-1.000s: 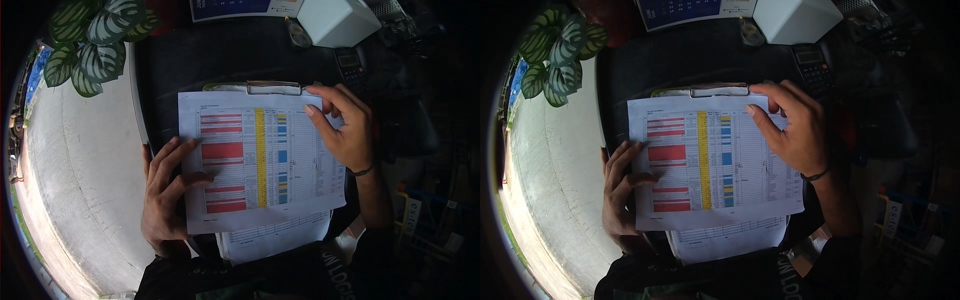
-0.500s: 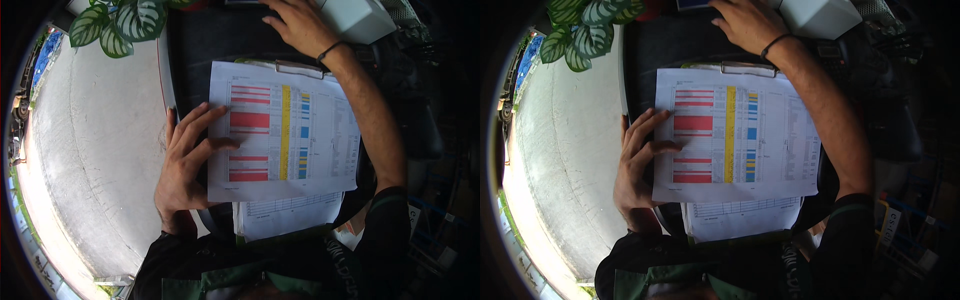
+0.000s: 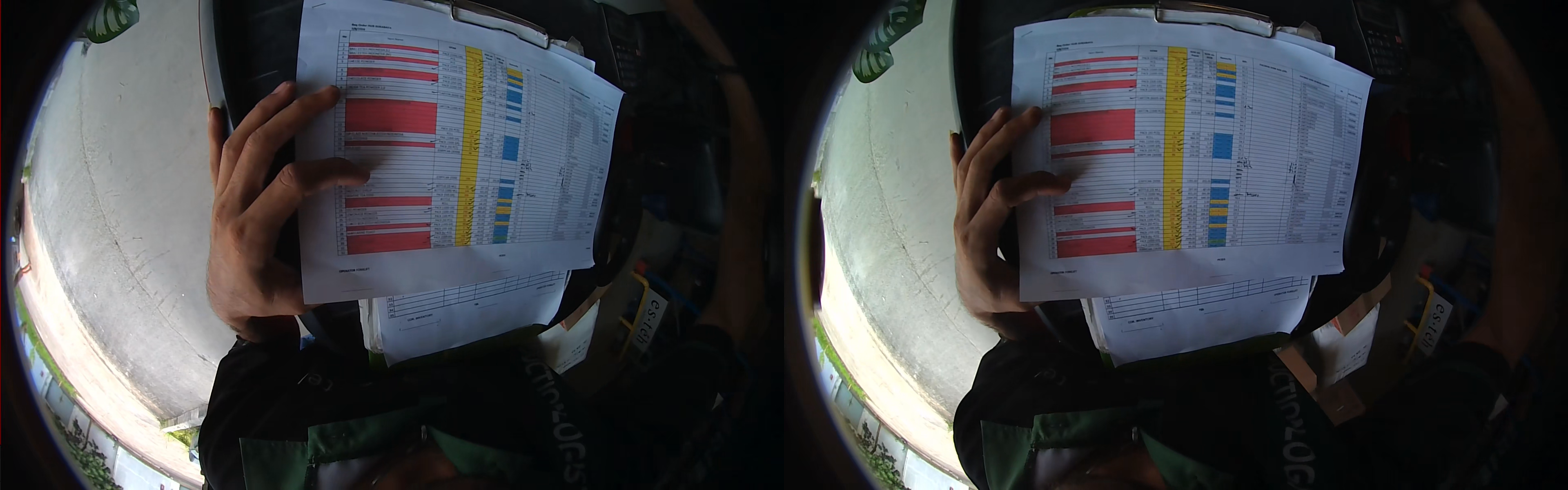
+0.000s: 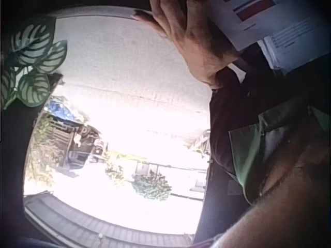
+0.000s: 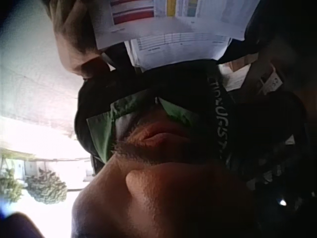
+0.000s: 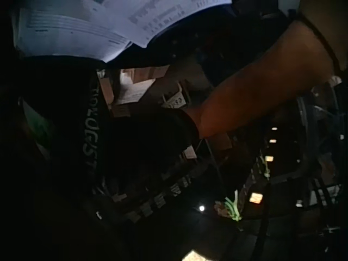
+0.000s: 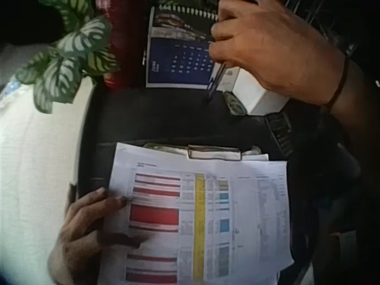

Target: The user checks a logistics checklist and then begins driving a forklift through a warehouse.

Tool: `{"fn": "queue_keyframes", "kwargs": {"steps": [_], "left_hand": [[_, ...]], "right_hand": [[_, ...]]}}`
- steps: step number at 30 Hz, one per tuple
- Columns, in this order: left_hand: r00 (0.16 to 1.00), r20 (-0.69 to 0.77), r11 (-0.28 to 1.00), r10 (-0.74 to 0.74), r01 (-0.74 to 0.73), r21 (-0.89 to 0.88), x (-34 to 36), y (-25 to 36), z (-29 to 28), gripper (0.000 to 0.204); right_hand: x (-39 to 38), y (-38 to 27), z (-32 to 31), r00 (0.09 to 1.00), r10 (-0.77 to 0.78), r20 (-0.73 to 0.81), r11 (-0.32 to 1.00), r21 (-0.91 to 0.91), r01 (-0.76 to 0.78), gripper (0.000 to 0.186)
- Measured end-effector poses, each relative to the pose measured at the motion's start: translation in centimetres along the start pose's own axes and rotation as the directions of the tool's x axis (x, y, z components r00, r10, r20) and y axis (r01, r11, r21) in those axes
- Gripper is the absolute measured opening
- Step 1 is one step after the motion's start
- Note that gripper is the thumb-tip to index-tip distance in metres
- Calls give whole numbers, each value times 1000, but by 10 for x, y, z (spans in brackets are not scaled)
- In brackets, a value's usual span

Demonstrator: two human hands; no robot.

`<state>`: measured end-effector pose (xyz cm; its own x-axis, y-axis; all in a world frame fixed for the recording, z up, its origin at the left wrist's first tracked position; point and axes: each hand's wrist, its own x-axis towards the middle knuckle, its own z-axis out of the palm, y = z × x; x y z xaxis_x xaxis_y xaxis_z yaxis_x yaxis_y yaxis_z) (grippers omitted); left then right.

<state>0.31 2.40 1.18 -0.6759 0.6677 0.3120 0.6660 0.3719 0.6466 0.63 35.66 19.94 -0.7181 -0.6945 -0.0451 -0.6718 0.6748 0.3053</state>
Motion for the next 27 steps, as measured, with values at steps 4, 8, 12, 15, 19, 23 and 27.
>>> {"fn": "queue_keyframes", "kwargs": {"steps": [4,8,12,15,19,23,27], "left_hand": [[1000,-6,1000,13,-13,-16,2,-2,1,71],[999,-18,999,46,-46,26,0,-4,3,68],[997,-22,997,69,-68,42,0,-5,4,68],[999,-9,999,43,-42,27,-1,-4,3,68],[999,13,998,46,-47,40,0,-2,2,69],[997,28,997,66,-68,38,1,-5,0,73],[996,30,996,80,-81,40,0,-9,-1,77]], "right_hand": [[-27,-39,1,995,19,94,955,294,-46,17],[-34,-41,6,988,143,63,784,602,-152,16],[-37,-37,35,912,409,-25,391,908,-150,15],[-38,-63,72,828,555,-85,222,974,-48,15],[-37,-107,105,874,468,-128,385,920,-72,14],[-30,-118,118,838,491,-238,540,838,-78,20],[-26,-125,122,814,485,-319,633,770,-76,22]]}}
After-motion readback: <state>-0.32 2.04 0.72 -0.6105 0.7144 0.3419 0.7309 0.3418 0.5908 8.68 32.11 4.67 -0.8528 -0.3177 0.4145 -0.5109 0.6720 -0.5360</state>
